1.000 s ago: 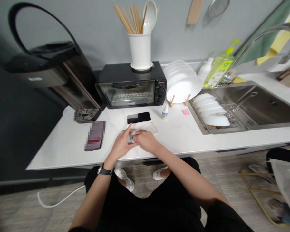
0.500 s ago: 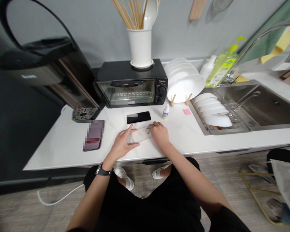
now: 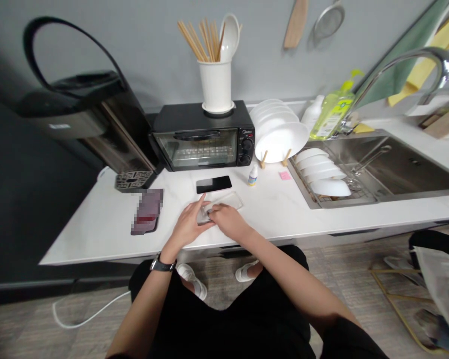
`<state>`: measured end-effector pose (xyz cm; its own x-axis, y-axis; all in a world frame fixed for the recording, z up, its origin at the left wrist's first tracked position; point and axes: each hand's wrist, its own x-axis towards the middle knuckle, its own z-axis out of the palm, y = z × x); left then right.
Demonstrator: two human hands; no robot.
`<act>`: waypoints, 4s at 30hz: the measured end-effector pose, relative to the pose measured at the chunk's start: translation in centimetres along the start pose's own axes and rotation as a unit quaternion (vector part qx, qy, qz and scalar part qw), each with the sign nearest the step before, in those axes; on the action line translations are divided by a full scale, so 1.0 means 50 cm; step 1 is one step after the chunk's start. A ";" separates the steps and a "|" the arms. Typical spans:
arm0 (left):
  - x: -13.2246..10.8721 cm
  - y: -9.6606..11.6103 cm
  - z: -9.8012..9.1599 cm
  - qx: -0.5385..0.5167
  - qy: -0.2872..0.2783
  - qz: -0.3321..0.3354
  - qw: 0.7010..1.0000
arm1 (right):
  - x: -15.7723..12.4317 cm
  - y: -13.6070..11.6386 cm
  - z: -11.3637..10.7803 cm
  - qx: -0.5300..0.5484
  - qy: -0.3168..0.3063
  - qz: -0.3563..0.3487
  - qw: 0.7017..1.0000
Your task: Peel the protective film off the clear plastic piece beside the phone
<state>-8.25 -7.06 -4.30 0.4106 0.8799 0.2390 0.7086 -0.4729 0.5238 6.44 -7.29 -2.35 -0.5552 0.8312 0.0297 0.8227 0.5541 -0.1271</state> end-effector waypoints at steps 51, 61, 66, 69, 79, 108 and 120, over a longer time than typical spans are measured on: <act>0.008 -0.010 0.002 0.014 -0.004 -0.006 1.000 | 0.041 -0.005 0.035 0.047 0.050 0.033 0.997; 0.003 0.003 -0.002 0.010 -0.011 0.001 1.000 | -0.020 0.075 0.018 0.030 0.051 0.083 0.995; 0.010 -0.001 -0.003 0.013 -0.019 -0.007 1.000 | -0.023 0.121 0.036 -0.004 0.076 0.171 0.982; 0.015 -0.005 -0.001 0.015 -0.022 -0.008 1.000 | 0.006 0.116 0.044 -0.004 0.080 0.174 0.982; 0.007 -0.007 0.003 0.017 -0.014 -0.011 1.000 | 0.043 -0.019 0.024 0.053 0.040 0.033 0.997; 0.005 0.001 0.000 0.032 -0.025 -0.008 0.999 | 0.019 -0.012 0.008 0.089 0.027 0.046 0.995; 0.016 0.009 -0.006 0.029 -0.032 -0.014 0.999 | 0.000 0.113 0.032 0.019 0.075 0.200 0.977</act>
<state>-7.76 -6.55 -3.64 0.4259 0.8885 0.1709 0.7512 -0.4525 0.4806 10.89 -4.22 -4.68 -0.1644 0.9798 0.1143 0.9635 0.1843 -0.1942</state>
